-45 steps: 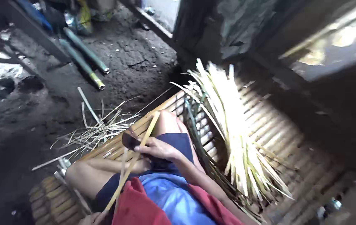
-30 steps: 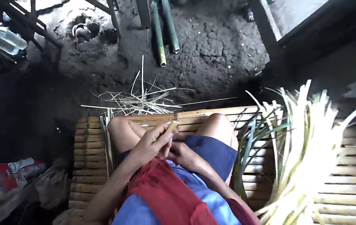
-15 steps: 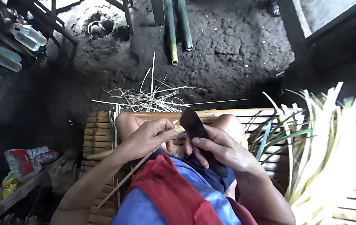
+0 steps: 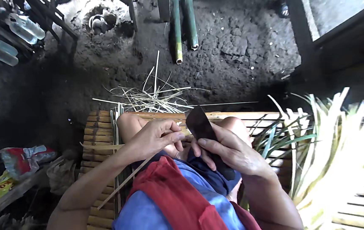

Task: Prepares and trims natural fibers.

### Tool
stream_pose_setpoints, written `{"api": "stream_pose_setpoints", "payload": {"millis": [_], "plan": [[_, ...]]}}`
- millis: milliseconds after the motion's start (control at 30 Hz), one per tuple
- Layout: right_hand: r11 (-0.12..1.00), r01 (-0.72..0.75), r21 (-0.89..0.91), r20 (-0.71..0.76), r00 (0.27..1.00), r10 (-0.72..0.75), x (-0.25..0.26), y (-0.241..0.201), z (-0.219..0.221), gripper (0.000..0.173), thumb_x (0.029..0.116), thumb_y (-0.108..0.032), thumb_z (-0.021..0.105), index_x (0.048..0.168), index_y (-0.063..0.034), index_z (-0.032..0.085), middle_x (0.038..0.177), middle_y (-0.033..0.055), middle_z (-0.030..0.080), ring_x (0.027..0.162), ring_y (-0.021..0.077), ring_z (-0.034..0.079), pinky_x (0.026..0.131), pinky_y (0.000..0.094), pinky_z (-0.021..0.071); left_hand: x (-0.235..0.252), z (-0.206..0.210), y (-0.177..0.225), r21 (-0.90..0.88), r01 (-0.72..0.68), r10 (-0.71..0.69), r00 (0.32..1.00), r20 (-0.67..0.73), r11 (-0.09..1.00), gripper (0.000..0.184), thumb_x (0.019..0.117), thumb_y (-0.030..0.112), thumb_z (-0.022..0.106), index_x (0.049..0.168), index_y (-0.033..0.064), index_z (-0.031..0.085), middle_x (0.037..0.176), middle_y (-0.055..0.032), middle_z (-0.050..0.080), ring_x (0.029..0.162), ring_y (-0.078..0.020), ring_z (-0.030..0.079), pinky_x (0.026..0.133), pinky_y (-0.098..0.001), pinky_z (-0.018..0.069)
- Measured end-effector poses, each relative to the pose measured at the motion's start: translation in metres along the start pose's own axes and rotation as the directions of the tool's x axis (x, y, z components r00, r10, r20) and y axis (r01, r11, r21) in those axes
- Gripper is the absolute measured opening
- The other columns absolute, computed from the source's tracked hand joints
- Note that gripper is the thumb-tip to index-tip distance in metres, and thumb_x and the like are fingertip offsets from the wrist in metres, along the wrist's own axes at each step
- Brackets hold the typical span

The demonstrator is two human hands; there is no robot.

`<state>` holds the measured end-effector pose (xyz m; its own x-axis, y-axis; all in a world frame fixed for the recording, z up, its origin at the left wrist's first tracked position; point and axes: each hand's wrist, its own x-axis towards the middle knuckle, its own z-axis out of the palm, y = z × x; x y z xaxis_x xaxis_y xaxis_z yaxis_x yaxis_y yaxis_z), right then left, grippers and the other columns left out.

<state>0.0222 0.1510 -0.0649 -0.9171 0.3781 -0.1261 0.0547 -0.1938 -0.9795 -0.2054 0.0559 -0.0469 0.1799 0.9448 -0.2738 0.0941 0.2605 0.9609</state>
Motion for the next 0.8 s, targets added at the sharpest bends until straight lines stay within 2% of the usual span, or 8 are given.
{"api": "stream_pose_setpoints", "payload": {"millis": [233,367,467,567,667,733,767,800], "plan": [[0.998,0.025,-0.049,0.03,0.999,-0.023,-0.002,-0.007,0.003,0.014,0.1068,-0.012,0.039,0.105,-0.0112,0.053,0.071,-0.0052,0.059,0.05,-0.0009,0.053,0.047,0.0132,0.0482,-0.006,0.001,0.001,0.047,-0.095,0.097,0.995,-0.025,0.994,0.01,0.1029,0.013,0.061,0.102,0.0053,0.066,0.078,0.0024,0.072,0.051,0.0041,0.049,0.044,-0.0114,0.0346],[0.999,0.004,-0.044,0.072,0.997,-0.001,-0.002,-0.013,0.004,0.01,0.1063,-0.013,0.039,0.106,-0.0133,0.049,0.073,-0.0075,0.055,0.051,-0.0032,0.05,0.047,0.0115,0.0472,-0.007,0.001,0.007,0.006,-0.091,0.091,0.996,0.017,0.996,0.008,0.1027,0.009,0.059,0.1,0.004,0.065,0.077,0.0024,0.072,0.053,0.0064,0.052,0.046,-0.0098,0.0367],[0.995,0.024,0.097,0.054,0.998,-0.03,0.0,-0.009,0.013,0.009,0.1066,-0.013,0.039,0.108,-0.0145,0.048,0.073,-0.008,0.055,0.05,-0.0033,0.05,0.047,0.0121,0.0484,-0.006,0.002,0.006,-0.07,-0.121,0.124,0.991,0.041,0.99,0.009,0.1028,0.008,0.058,0.1,0.0017,0.064,0.075,0.0017,0.071,0.053,0.007,0.051,0.046,-0.0091,0.036],[0.961,0.081,0.265,0.024,0.996,-0.09,0.007,-0.001,0.023,0.007,0.1078,-0.014,0.04,0.113,-0.0165,0.045,0.074,-0.0079,0.056,0.051,-0.0029,0.053,0.049,0.0132,0.051,-0.005,0.004,0.009,-0.1,-0.108,0.112,0.993,0.038,0.989,0.007,0.1029,0.008,0.058,0.1,0.0046,0.062,0.074,0.0045,0.07,0.052,0.0091,0.05,0.046,-0.0079,0.0357],[0.983,0.111,0.147,0.016,0.993,-0.114,0.012,0.002,0.019,0.011,0.1094,-0.019,0.044,0.119,-0.014,0.045,0.079,-0.0042,0.061,0.057,0.0026,0.06,0.055,0.0181,0.0571,-0.007,0.004,0.009,-0.05,-0.116,0.116,0.993,-0.006,0.992,0.008,0.1035,0.011,0.058,0.101,0.0047,0.062,0.073,0.0011,0.07,0.05,0.0051,0.048,0.044,-0.0101,0.0341],[0.993,0.099,-0.061,-0.056,0.993,-0.102,0.014,0.005,0.009,0.022,0.1069,-0.03,0.052,0.122,-0.0139,0.048,0.079,-0.0047,0.063,0.06,0.0032,0.062,0.056,0.0181,0.0561,-0.009,0.006,0.014,-0.001,-0.083,0.083,0.997,0.0,0.997,0.011,0.1052,0.013,0.055,0.111,0.0047,0.06,0.078,0.0006,0.07,0.05,0.0033,0.048,0.046,-0.0118,0.0366],[0.986,0.101,-0.134,-0.136,0.983,-0.119,0.015,0.009,0.006,0.024,0.1033,-0.034,0.058,0.118,-0.0156,0.056,0.076,-0.0065,0.065,0.059,0.0017,0.062,0.055,0.0168,0.054,-0.01,0.005,0.017,0.017,-0.068,0.067,0.996,0.061,0.998,0.02,0.1072,0.015,0.051,0.122,0.0037,0.057,0.084,0.0003,0.071,0.055,0.0024,0.053,0.05,-0.0131,0.0429],[0.982,0.137,-0.131,-0.205,0.965,-0.162,0.016,0.013,0.002,0.018,0.0999,-0.033,0.064,0.107,-0.0167,0.064,0.07,-0.0077,0.065,0.056,0.0003,0.06,0.052,0.0157,0.0528,-0.01,0.001,0.02,0.019,-0.072,0.068,0.986,0.152,0.997,0.031,0.1097,0.021,0.045,0.133,0.0015,0.054,0.094,-0.0006,0.072,0.065,0.0011,0.061,0.06,-0.0157,0.0521]]}}
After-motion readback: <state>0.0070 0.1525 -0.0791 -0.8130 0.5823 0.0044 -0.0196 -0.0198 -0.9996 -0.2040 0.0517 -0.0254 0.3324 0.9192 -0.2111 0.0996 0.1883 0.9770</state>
